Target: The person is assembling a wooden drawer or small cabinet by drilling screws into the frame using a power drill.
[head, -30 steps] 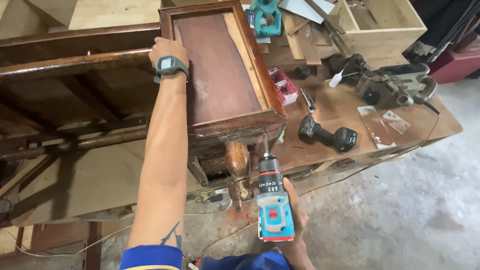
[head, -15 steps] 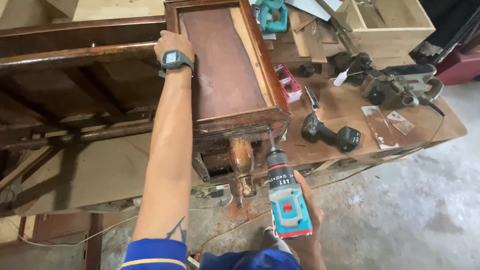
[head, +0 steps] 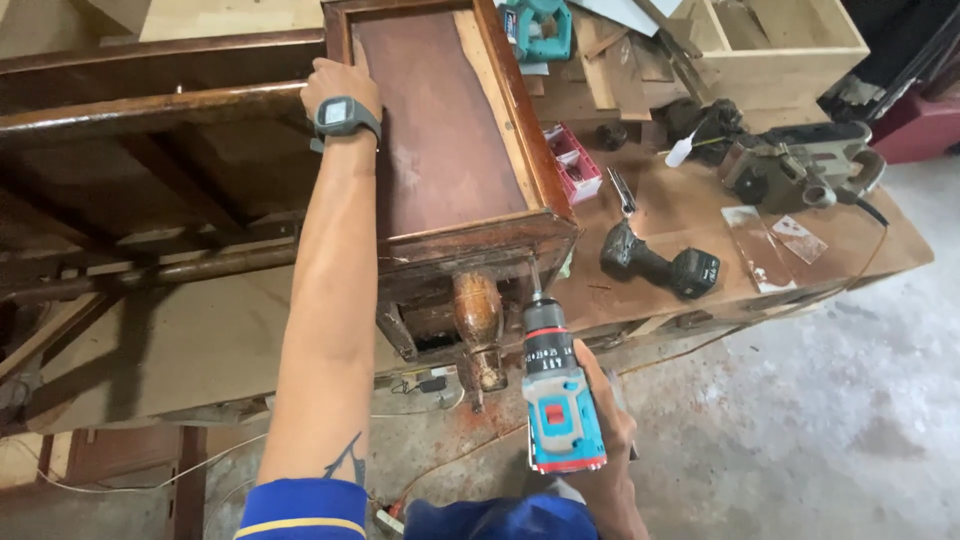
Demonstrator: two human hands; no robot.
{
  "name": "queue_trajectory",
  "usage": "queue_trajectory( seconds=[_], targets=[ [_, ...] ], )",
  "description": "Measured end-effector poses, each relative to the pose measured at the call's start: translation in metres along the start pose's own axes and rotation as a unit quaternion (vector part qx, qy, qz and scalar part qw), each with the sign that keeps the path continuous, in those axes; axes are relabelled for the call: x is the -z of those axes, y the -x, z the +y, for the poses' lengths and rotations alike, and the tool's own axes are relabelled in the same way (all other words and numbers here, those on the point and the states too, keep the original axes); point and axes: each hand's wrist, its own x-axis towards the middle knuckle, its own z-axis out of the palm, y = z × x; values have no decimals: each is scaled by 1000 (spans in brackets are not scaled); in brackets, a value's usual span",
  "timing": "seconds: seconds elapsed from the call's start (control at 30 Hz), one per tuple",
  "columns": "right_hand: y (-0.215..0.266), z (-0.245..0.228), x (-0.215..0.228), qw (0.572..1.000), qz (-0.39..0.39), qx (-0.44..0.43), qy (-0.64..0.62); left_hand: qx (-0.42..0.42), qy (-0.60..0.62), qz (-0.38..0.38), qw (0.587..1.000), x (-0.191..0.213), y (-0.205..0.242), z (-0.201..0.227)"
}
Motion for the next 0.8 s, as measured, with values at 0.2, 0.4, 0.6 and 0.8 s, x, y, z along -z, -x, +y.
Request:
queue_trajectory(
  seconds=[0.2, 0.4, 0.6, 0.8],
  targets=[
    [5, 13, -1, 987, -10, -25, -160, -19, 31, -12, 999, -1, -2, -4],
    [10, 22, -9, 979, 24, -61, -195, -3, 30, -11, 1000, -8, -8, -3],
    [2, 5, -4, 998, 5, -8, -69, -104, -103, -93, 985, 19, 7, 1],
    [-2, 5, 4, 972, -17, -83, -218, -113, -131, -101, 980, 26, 9, 0]
  ],
)
